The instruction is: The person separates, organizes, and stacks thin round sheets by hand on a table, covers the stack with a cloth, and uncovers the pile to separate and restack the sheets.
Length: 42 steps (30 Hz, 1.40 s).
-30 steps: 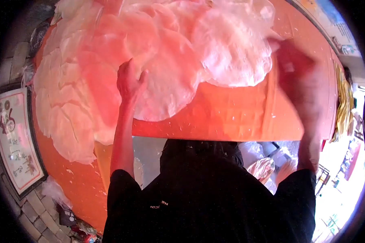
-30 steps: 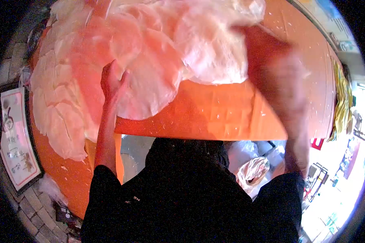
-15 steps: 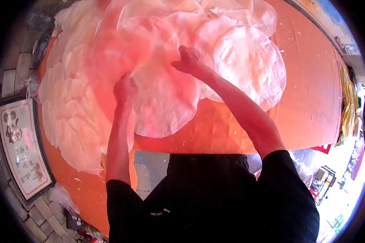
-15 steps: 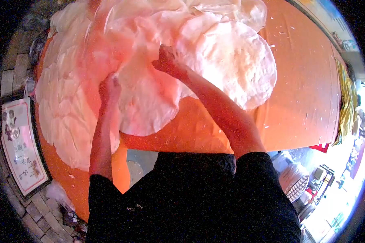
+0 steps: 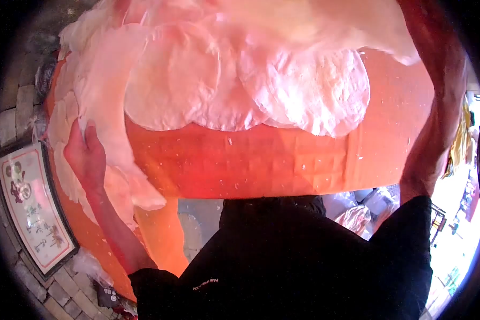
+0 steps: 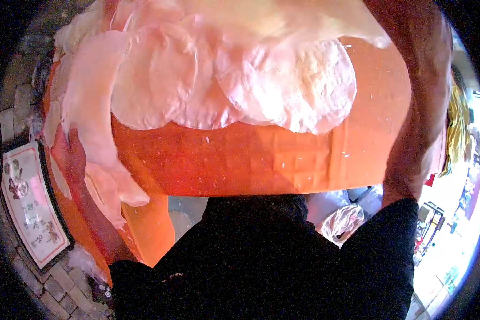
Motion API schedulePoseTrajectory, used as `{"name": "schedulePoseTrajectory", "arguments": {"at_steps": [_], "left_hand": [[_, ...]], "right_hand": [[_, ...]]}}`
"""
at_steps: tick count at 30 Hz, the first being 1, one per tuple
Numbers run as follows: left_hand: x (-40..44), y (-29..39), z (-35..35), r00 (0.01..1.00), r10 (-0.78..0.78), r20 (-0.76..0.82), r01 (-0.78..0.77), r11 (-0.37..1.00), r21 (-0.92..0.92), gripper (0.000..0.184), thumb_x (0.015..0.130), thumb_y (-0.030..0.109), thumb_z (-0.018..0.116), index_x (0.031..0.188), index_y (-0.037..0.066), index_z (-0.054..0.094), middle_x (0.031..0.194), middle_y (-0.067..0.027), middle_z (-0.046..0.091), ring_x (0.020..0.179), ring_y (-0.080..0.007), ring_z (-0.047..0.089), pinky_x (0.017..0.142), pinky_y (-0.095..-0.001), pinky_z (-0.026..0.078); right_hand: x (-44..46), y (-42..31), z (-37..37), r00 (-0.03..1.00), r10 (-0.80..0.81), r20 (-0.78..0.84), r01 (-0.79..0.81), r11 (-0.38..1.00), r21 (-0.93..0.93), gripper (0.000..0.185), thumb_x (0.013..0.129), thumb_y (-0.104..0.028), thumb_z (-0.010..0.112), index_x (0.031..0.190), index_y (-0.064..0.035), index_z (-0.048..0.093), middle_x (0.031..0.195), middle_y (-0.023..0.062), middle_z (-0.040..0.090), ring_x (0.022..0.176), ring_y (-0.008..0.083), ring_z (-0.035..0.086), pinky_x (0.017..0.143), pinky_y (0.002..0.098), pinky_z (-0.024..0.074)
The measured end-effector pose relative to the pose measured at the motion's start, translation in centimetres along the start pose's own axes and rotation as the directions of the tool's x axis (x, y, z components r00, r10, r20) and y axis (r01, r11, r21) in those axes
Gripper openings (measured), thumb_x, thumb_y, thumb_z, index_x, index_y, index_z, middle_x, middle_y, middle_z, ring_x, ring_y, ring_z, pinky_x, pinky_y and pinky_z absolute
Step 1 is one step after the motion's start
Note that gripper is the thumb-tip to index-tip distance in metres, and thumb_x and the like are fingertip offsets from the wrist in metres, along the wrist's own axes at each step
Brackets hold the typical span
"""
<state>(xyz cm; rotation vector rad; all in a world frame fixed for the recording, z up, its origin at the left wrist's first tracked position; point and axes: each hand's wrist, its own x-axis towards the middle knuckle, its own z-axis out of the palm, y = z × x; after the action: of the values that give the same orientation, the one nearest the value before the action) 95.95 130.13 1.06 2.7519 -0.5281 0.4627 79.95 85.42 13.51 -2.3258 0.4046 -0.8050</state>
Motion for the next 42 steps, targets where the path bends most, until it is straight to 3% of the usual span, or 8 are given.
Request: {"name": "schedulePoseTrajectory", "arguments": {"at_steps": [4,8,16,24,27,32,38,42], "left_hand": [[2.2,5.4,-0.8,0.974,0.224,-0.046,-0.228,0.939,-0.256,0.03,0.093,0.01,0.055,0.12,0.0,0.059,0.107,-0.0124,0.068,0.094,-0.0193,0.064,0.085,-0.031,0.047],[3.3,12.8,-2.3,0.997,-0.012,0.079,0.074,0.519,-0.852,0.038,0.089,0.012,0.059,0.125,-0.001,0.057,0.12,-0.0083,0.062,0.108,-0.0253,0.058,0.095,-0.0348,0.044],[-4.5,15.8,9.9,0.85,-0.132,0.51,0.508,-0.049,-0.86,0.01,0.09,0.014,0.061,0.095,0.006,0.065,0.082,-0.0001,0.063,0.071,-0.0081,0.057,0.059,-0.0238,0.047],[-12.9,4.6,16.4,0.974,-0.016,0.228,0.083,0.953,-0.291,0.051,0.082,0.012,0.066,0.127,-0.002,0.047,0.112,-0.0223,0.058,0.104,-0.0329,0.057,0.088,-0.0432,0.049],[-13.7,2.0,17.1,0.985,-0.01,0.173,0.013,1.0,-0.019,0.063,0.076,0.019,0.072,0.129,-0.001,0.046,0.123,-0.0241,0.051,0.117,-0.0384,0.047,0.097,-0.0488,0.04],[-14.6,0.3,18.0,0.954,-0.109,0.281,0.09,0.993,0.079,0.074,0.074,0.028,0.074,0.133,-0.001,0.041,0.13,-0.0256,0.045,0.12,-0.0414,0.044,0.099,-0.0504,0.037],[-11.2,1.4,19.0,0.992,-0.092,0.082,0.086,0.993,0.075,0.075,0.076,0.031,0.072,0.134,-0.003,0.039,0.126,-0.0281,0.047,0.118,-0.0418,0.045,0.098,-0.0512,0.039],[-11.4,-0.7,20.6,0.985,-0.032,0.168,0.014,0.994,0.105,0.067,0.078,0.019,0.066,0.135,-0.004,0.037,0.129,-0.0277,0.046,0.121,-0.042,0.044,0.099,-0.0502,0.039]], "right_hand": [[-6.2,1.6,2.1,0.839,-0.393,0.376,0.542,0.552,-0.633,0.01,0.085,-0.003,0.061,0.075,-0.0029,0.063,0.077,0.0044,0.065,0.062,0.0181,0.058,0.057,0.0318,0.0475],[-16.5,12.8,9.4,0.792,0.012,0.61,0.42,0.715,-0.56,0.012,0.08,-0.005,0.052,0.088,-0.0051,0.062,0.081,0.0152,0.059,0.081,0.0317,0.062,0.068,0.0417,0.0527],[-33.6,10.6,10.7,0.533,0.057,0.844,0.023,0.996,-0.082,0.027,0.075,-0.023,0.07,0.095,-0.0056,0.063,0.088,0.0165,0.062,0.084,0.0373,0.061,0.073,0.0477,0.0485],[-25.6,11.7,18.3,0.632,-0.004,0.775,-0.18,0.972,0.152,0.014,0.08,-0.014,0.067,0.089,-0.0035,0.065,0.067,0.0146,0.059,0.058,0.0213,0.056,0.056,0.0352,0.0457],[-16.4,9.9,24.4,0.733,0.174,0.658,-0.645,0.485,0.591,0.029,0.087,-0.019,0.066,0.103,0.0045,0.061,0.086,0.0031,0.062,0.076,0.0105,0.058,0.066,0.0279,0.0482],[-10.8,9.9,33.3,0.863,0.306,0.402,-0.488,0.713,0.504,0.043,0.083,-0.022,0.07,0.112,0.0064,0.057,0.083,0.0065,0.06,0.072,0.0127,0.058,0.062,0.0282,0.0471],[-7.1,11.1,36.0,0.443,0.316,0.839,-0.88,0.33,0.341,0.038,0.081,-0.031,0.073,0.097,0.0035,0.065,0.071,0.0057,0.056,0.065,0.0144,0.055,0.054,0.0301,0.0438],[-9.3,11.4,43.0,0.744,0.374,0.553,-0.546,0.818,0.18,0.048,0.072,-0.041,0.073,0.098,-0.0007,0.069,0.096,0.0193,0.067,0.088,0.0313,0.064,0.075,0.0441,0.0521]]}}
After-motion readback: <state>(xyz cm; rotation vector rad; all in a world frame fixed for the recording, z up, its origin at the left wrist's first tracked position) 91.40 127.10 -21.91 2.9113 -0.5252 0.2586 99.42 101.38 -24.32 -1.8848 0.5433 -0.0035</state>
